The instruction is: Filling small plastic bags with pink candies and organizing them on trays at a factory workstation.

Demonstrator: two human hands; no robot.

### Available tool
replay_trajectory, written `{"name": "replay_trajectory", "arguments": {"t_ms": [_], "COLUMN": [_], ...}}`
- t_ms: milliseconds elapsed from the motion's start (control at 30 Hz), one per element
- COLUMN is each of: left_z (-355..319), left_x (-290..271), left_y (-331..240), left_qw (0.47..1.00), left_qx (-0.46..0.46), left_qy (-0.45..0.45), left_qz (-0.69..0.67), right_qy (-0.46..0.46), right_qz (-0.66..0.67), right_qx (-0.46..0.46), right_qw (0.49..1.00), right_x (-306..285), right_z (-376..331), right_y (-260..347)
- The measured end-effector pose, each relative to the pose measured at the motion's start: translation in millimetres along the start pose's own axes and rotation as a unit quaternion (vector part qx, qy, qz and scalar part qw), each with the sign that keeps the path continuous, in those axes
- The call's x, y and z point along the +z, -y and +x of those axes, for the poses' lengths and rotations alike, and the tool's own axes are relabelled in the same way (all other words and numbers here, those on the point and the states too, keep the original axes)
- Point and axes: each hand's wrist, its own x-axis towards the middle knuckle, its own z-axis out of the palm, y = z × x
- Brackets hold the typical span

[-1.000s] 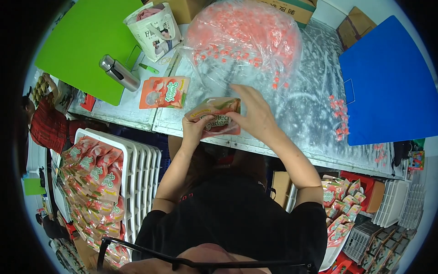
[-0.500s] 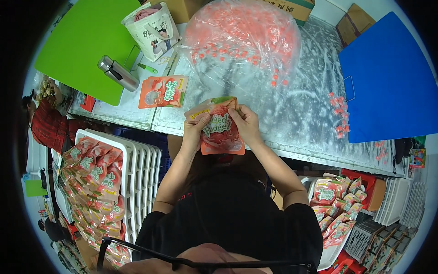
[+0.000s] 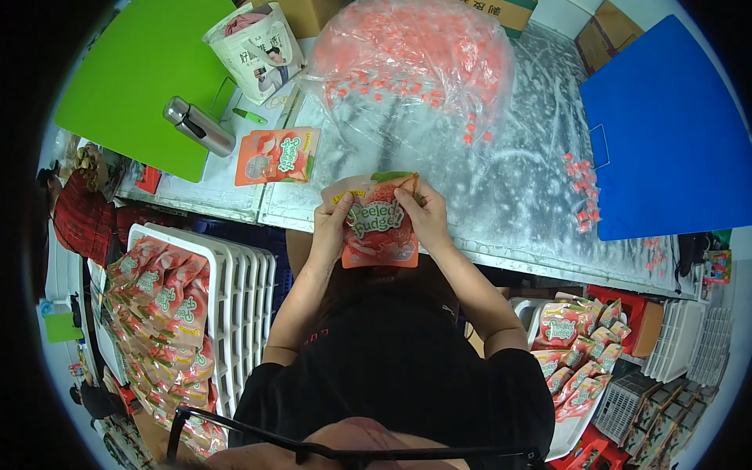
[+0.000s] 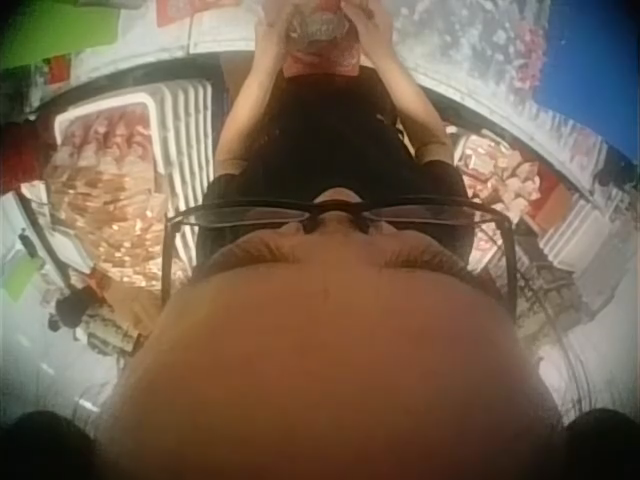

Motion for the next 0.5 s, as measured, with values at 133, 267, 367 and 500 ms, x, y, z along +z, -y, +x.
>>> {"name": "replay_trajectory", "arguments": {"t_ms": [133, 267, 367, 500], "left_z": [-3, -6, 0, 2], "left_x": [3, 9, 0, -6], "left_y": [-3, -9, 6, 13], "left_qw": [0.999, 0.999, 0.999, 0.999], "left_qx": [-0.031, -0.013, 0.019, 0.011], "left_qy": [0.031, 0.044, 0.035, 0.024], "left_qz": [-0.022, 0.014, -0.004, -0.022], "right_qy": [-0.010, -0.018, 0.000, 0.002], "right_qz": [0.018, -0.005, -0.061, 0.039], "right_qx": [-0.001, -0.007, -0.003, -0.013], "right_qw": [1.000, 1.000, 0.998, 0.999], "right_x": [2, -3, -8, -1], "right_z": [-2, -4, -4, -7], "right_y": [1, -4, -8, 0]}}
